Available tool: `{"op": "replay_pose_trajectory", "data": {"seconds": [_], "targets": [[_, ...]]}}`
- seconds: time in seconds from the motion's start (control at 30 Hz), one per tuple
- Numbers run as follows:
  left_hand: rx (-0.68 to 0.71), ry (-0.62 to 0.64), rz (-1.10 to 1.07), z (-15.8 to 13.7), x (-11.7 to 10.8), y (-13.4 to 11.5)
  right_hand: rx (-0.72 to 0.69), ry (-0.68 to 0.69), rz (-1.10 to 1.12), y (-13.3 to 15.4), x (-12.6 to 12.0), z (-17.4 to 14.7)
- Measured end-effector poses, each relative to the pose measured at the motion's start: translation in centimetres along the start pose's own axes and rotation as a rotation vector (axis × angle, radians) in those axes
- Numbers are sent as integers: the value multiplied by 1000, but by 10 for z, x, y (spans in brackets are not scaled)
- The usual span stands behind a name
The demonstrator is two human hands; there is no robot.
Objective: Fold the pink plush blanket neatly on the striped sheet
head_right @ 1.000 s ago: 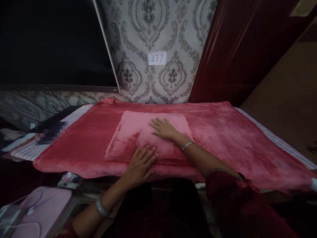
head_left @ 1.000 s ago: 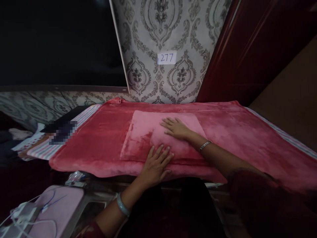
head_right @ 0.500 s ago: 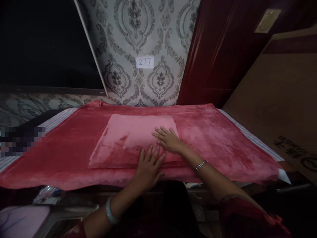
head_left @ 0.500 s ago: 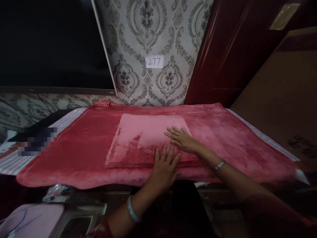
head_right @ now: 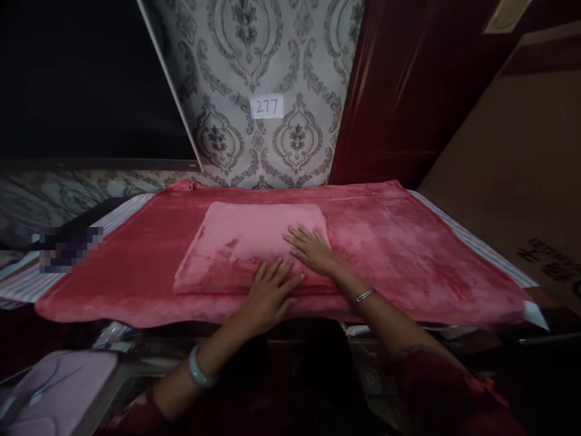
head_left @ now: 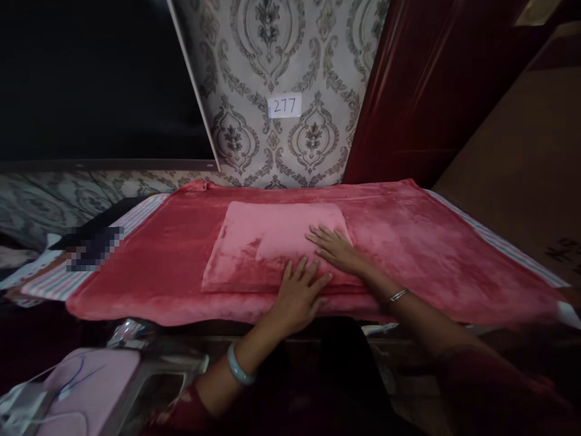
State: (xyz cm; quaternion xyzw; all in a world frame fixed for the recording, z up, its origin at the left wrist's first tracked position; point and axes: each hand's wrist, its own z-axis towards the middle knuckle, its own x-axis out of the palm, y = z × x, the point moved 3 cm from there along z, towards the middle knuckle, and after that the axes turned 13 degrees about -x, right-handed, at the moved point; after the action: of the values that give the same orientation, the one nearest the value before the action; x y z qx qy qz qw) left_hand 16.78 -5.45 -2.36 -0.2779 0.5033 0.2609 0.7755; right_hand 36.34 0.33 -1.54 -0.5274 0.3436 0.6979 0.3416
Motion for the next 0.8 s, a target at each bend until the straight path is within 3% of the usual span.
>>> {"op": "replay_pose_trajectory", "data": {"seconds": [0.1,0.2,0.33,0.47,0.6,0.8], "targets": [[-93,18,33,9,-34,29,31,-34,-3,4,-6,-8],[-310,-60,135,9,-60,77,95,-62,-41,13,-3,-21],[-560,-37,218,-6,-54,128,147,-109,-69,21,12,-35],[-576,-17,211,-11,-39,135,161,-147,-56,21,18,-37],[-573,7,168,-12,-47,136,150,-183,2,19,12,-42],[-515,-50,-56,-48,-62,167,65,-312,123,27,14,-93]]}}
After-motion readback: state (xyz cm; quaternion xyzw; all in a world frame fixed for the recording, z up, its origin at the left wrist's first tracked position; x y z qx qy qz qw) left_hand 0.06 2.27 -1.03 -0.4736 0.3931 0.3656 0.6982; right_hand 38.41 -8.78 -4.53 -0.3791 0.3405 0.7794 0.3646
